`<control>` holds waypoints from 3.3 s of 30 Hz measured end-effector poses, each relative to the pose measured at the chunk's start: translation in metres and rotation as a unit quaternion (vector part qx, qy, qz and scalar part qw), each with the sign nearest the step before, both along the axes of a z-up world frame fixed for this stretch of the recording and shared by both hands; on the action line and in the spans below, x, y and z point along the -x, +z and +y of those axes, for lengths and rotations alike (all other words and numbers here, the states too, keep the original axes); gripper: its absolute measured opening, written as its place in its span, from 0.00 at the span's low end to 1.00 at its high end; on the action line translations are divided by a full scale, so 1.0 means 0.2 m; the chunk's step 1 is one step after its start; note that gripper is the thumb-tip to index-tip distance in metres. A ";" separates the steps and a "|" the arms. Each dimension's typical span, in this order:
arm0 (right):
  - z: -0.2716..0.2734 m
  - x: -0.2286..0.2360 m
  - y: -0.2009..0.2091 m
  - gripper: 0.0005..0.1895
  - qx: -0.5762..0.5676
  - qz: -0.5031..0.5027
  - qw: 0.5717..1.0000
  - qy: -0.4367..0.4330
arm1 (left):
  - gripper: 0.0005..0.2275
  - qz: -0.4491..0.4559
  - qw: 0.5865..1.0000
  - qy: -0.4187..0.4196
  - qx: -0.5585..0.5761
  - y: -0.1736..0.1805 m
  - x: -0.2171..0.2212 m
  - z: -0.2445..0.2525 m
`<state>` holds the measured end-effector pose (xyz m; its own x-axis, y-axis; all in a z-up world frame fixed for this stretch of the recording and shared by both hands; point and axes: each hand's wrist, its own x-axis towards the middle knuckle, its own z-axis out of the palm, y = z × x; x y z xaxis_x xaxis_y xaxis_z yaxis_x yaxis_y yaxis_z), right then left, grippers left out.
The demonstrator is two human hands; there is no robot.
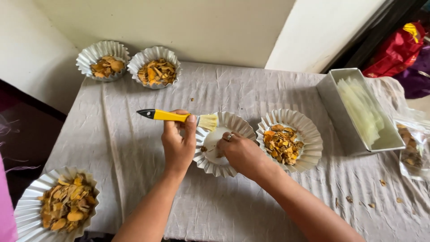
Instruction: Sorting and cleaning dried tea leaves using a brush and placing them into paper liners.
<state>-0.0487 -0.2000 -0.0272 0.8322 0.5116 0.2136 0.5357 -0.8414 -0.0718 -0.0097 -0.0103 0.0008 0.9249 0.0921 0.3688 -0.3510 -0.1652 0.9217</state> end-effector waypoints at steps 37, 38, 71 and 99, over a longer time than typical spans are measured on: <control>-0.63 0.59 0.36 0.16 -0.049 0.072 0.963 -0.257 | 0.14 0.054 0.997 -0.040 -0.024 -0.05 0.07 -0.13; -0.65 0.59 0.40 0.18 -0.040 0.128 0.954 -0.270 | 0.14 0.038 0.998 -0.033 -0.028 -0.03 0.08 -0.15; 0.00 0.10 0.31 0.17 0.026 0.096 0.995 0.019 | 0.13 0.040 0.990 0.031 0.130 -0.09 0.03 -0.22; -0.19 0.09 0.32 0.08 -0.423 0.173 0.880 -0.126 | 0.10 -0.032 0.991 -0.016 0.129 -0.04 0.10 -0.16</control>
